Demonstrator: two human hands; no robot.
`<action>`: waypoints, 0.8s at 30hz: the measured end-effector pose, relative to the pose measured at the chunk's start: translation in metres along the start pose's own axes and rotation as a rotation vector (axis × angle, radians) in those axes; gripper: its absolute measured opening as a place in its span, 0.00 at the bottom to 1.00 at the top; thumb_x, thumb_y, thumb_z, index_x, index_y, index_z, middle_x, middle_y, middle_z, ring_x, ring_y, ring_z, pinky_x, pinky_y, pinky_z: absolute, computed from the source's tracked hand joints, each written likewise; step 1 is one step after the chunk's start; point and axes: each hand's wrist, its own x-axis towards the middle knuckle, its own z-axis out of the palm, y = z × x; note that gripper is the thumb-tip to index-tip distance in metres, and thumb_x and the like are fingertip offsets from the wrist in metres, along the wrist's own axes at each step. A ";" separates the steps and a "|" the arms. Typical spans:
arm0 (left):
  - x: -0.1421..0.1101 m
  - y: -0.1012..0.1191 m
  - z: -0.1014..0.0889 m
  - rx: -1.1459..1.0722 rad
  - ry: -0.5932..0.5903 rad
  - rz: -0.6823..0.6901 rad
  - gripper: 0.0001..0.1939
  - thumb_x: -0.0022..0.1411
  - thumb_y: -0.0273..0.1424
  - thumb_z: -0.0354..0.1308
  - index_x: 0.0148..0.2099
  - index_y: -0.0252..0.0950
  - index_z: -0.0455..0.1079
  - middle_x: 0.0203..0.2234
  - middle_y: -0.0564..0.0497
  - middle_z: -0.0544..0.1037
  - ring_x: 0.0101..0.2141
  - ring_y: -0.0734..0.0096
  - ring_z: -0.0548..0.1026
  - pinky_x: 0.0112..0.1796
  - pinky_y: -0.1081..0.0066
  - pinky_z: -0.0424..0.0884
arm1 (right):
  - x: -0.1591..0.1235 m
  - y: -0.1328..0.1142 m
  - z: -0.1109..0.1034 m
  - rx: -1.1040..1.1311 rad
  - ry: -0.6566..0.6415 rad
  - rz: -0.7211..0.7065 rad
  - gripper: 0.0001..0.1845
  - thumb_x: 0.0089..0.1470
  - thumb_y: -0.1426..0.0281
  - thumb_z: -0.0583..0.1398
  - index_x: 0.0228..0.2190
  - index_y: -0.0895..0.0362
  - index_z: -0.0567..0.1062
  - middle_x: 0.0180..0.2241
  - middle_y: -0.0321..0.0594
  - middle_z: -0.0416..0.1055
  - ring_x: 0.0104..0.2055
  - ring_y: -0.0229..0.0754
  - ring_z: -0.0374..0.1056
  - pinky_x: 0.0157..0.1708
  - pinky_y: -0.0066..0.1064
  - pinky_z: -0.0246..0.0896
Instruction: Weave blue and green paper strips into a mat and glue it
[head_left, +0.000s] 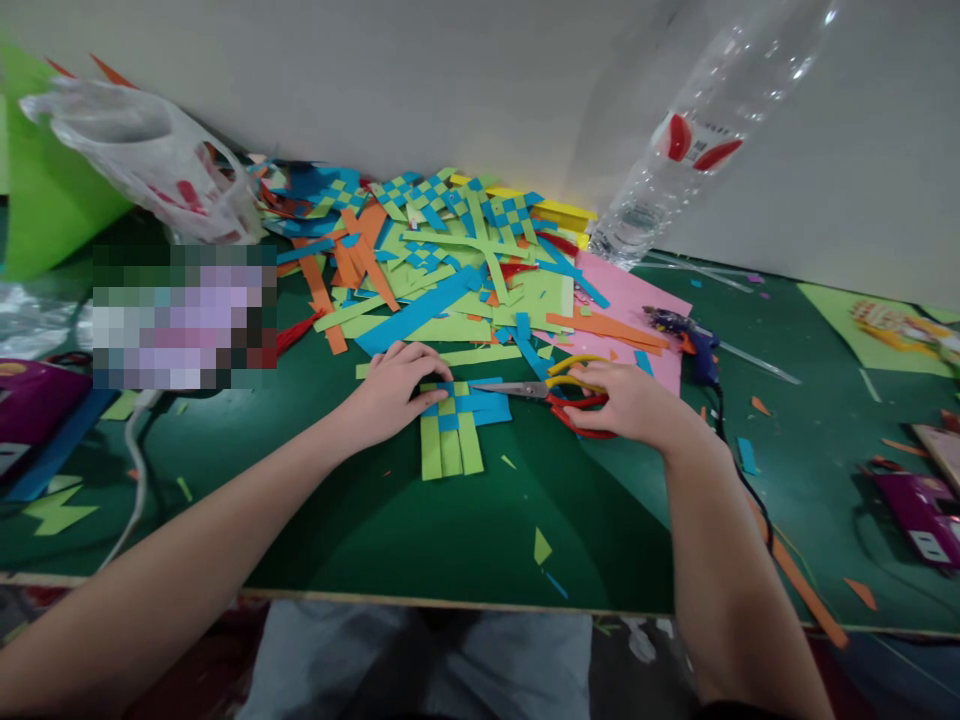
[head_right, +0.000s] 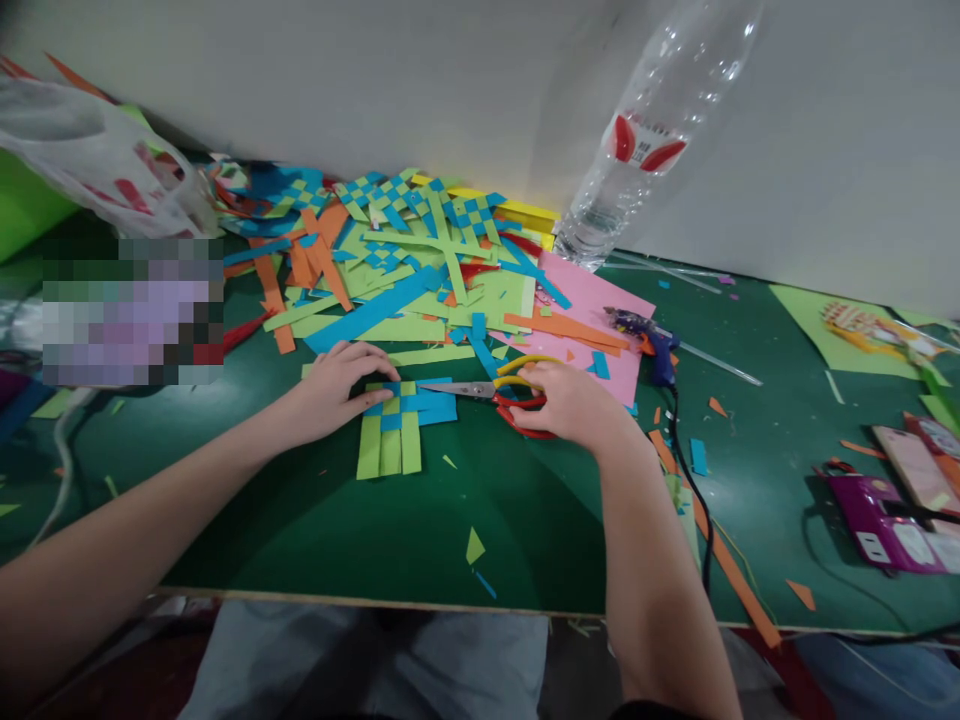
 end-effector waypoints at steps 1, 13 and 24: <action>0.000 0.000 0.000 0.002 0.000 0.003 0.09 0.66 0.35 0.54 0.45 0.40 0.71 0.48 0.47 0.72 0.50 0.53 0.64 0.49 0.52 0.62 | 0.000 -0.001 -0.001 0.009 0.005 0.009 0.22 0.51 0.61 0.63 0.48 0.51 0.78 0.53 0.41 0.73 0.50 0.51 0.73 0.48 0.42 0.71; -0.001 0.000 0.000 0.001 0.006 0.019 0.09 0.66 0.36 0.54 0.46 0.40 0.71 0.48 0.47 0.72 0.50 0.53 0.64 0.49 0.52 0.62 | -0.009 -0.009 -0.016 0.081 0.133 -0.083 0.20 0.47 0.65 0.65 0.44 0.51 0.78 0.52 0.37 0.74 0.52 0.48 0.72 0.46 0.36 0.70; 0.000 -0.001 0.001 0.010 0.002 0.013 0.09 0.66 0.36 0.54 0.46 0.41 0.70 0.48 0.47 0.71 0.51 0.54 0.64 0.50 0.52 0.61 | -0.004 -0.012 -0.006 0.004 0.065 -0.075 0.19 0.48 0.64 0.64 0.44 0.50 0.79 0.51 0.40 0.74 0.52 0.50 0.71 0.48 0.39 0.70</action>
